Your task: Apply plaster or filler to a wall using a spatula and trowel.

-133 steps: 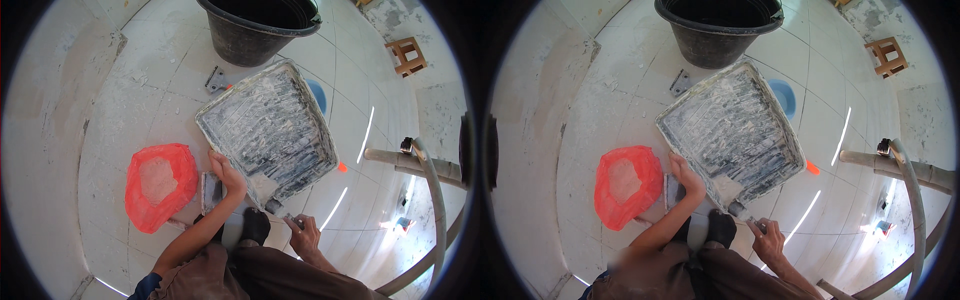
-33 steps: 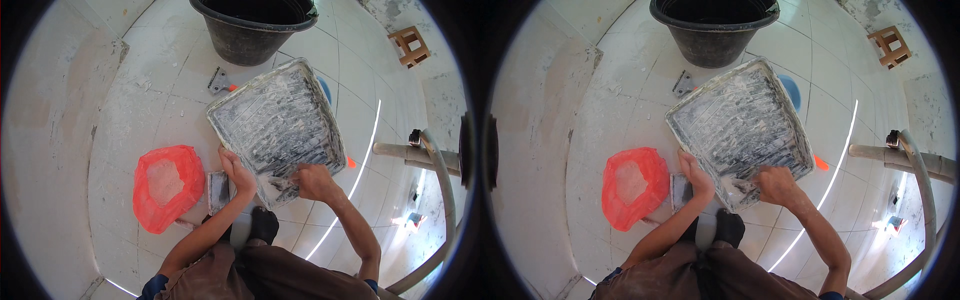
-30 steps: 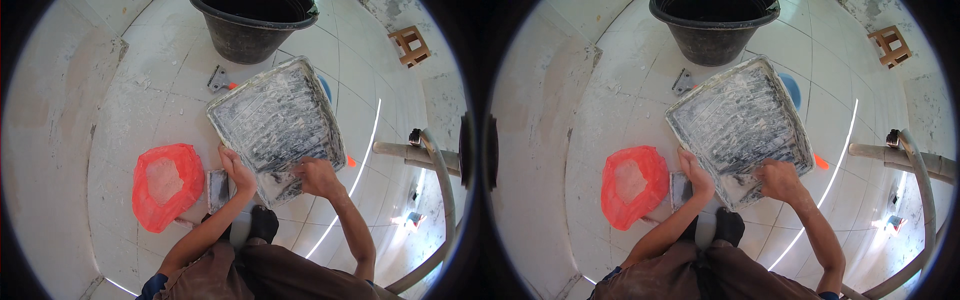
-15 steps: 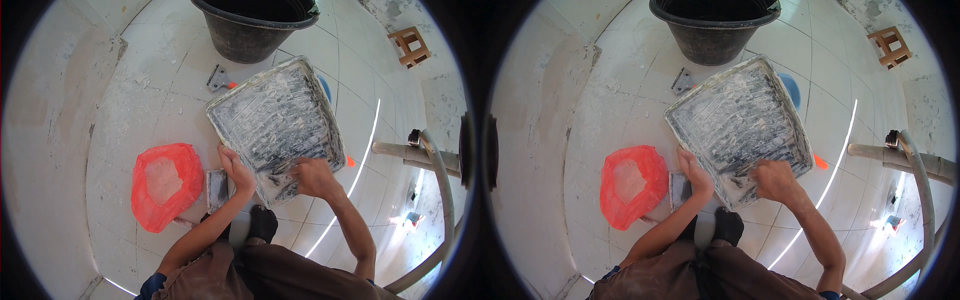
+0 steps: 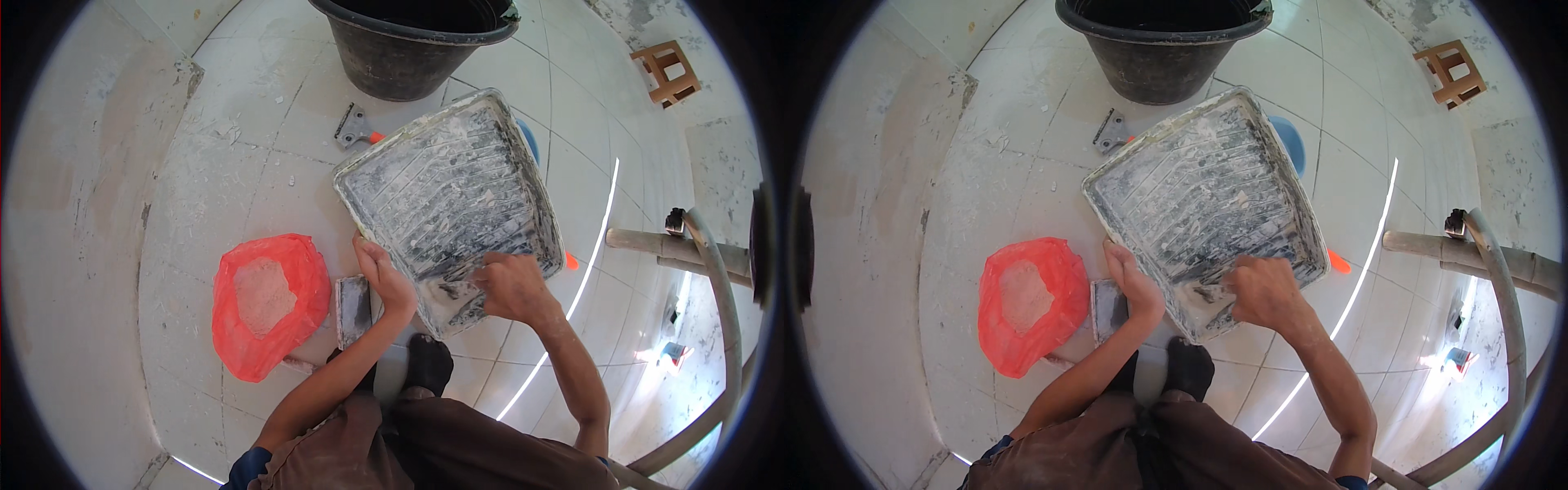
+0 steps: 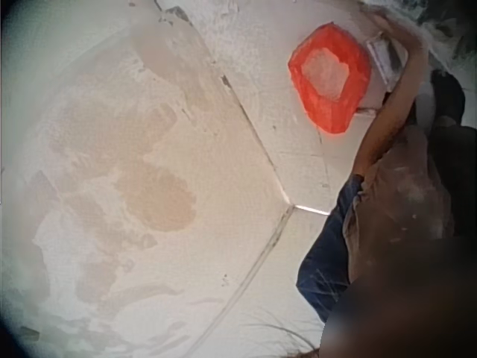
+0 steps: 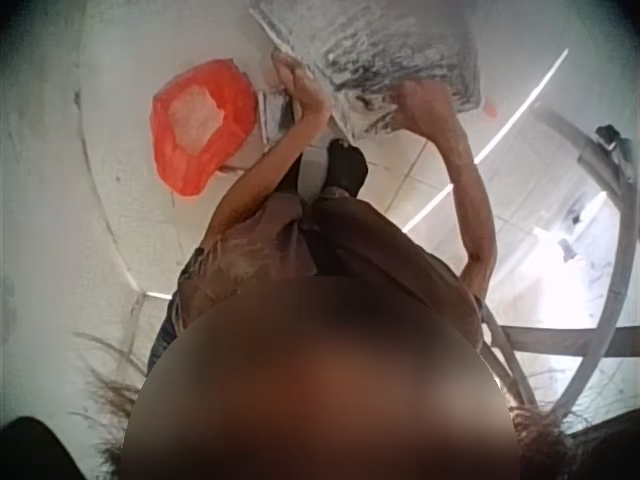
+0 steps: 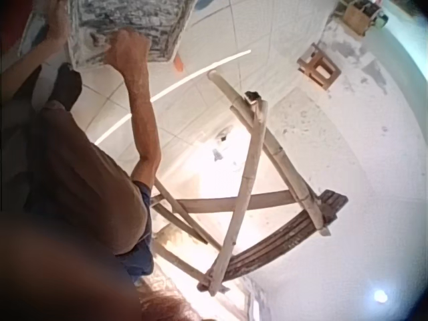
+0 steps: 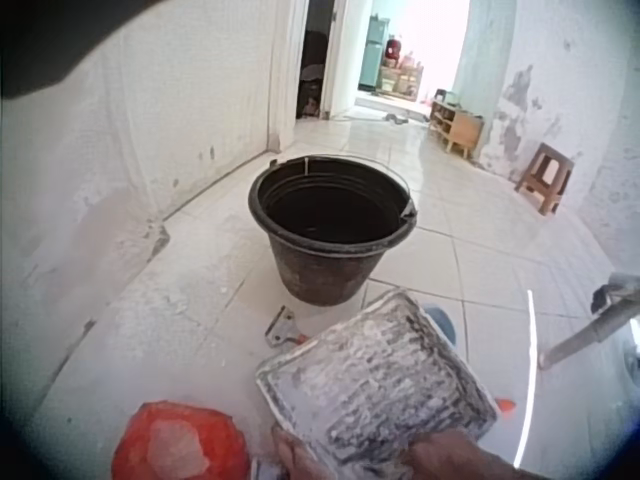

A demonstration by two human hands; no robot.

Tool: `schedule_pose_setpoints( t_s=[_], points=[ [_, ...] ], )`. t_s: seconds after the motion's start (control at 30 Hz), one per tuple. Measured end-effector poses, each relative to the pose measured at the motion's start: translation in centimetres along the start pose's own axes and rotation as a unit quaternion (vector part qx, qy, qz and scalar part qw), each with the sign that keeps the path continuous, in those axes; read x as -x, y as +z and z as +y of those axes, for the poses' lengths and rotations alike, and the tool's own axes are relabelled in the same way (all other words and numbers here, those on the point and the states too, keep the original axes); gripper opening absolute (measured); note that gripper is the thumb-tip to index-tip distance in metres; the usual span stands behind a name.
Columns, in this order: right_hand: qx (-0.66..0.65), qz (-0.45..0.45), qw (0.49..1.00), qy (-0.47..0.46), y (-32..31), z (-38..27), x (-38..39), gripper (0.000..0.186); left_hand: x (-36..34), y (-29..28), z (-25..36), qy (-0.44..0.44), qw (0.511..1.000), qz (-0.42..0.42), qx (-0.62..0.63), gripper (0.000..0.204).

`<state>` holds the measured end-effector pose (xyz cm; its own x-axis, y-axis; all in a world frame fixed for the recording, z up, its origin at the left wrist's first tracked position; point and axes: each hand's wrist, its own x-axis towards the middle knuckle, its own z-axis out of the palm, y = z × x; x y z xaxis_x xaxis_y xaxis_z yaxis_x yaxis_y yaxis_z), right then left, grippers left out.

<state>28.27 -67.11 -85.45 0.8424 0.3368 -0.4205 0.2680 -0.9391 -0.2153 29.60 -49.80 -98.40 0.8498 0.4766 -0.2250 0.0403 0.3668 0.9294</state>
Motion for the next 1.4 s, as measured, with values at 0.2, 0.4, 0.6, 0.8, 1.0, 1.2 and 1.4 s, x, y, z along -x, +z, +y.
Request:
schedule_pose_setpoints(
  t_s=[0.2, 0.4, 0.6, 0.8, 1.0, 1.2, 1.4],
  points=[
    [-0.019, -0.011, 1.0, 0.011, -0.4, 0.3, -0.3, 0.018, 0.0, 0.3, 0.0, -0.004, 1.0, -0.002, -0.003, 0.044],
    [-0.023, 0.004, 1.0, -0.013, 1.0, 1.0, -0.3, 0.023, -0.1, -0.2, 0.2, -0.019, 0.999, -0.02, 0.019, 0.045],
    [-0.026, 0.002, 1.0, 0.004, 1.2, 0.8, -0.2, 0.022, -0.1, 0.5, 1.0, -0.007, 0.999, -0.01, 0.03, 0.039],
    [-0.023, -0.025, 0.999, 0.007, 1.2, 0.7, -0.7, 0.025, -0.3, -0.3, 0.9, -0.006, 0.999, -0.042, -0.002, 0.041],
    [-0.042, 0.018, 0.999, -0.014, 1.5, 0.6, -0.9, 0.014, -0.4, 0.0, 0.7, 0.01, 0.999, -0.033, 0.029, 0.045],
    [-0.039, -0.001, 0.999, 0.002, 1.1, 1.3, -0.4, 0.016, -0.2, 0.1, 0.9, -0.001, 0.999, -0.032, 0.014, 0.044],
    [-0.054, 0.003, 0.999, 0.0, 1.4, 1.1, -0.6, 0.02, -0.4, -0.3, 0.9, 0.003, 0.998, -0.053, -0.021, 0.044]
  ],
)
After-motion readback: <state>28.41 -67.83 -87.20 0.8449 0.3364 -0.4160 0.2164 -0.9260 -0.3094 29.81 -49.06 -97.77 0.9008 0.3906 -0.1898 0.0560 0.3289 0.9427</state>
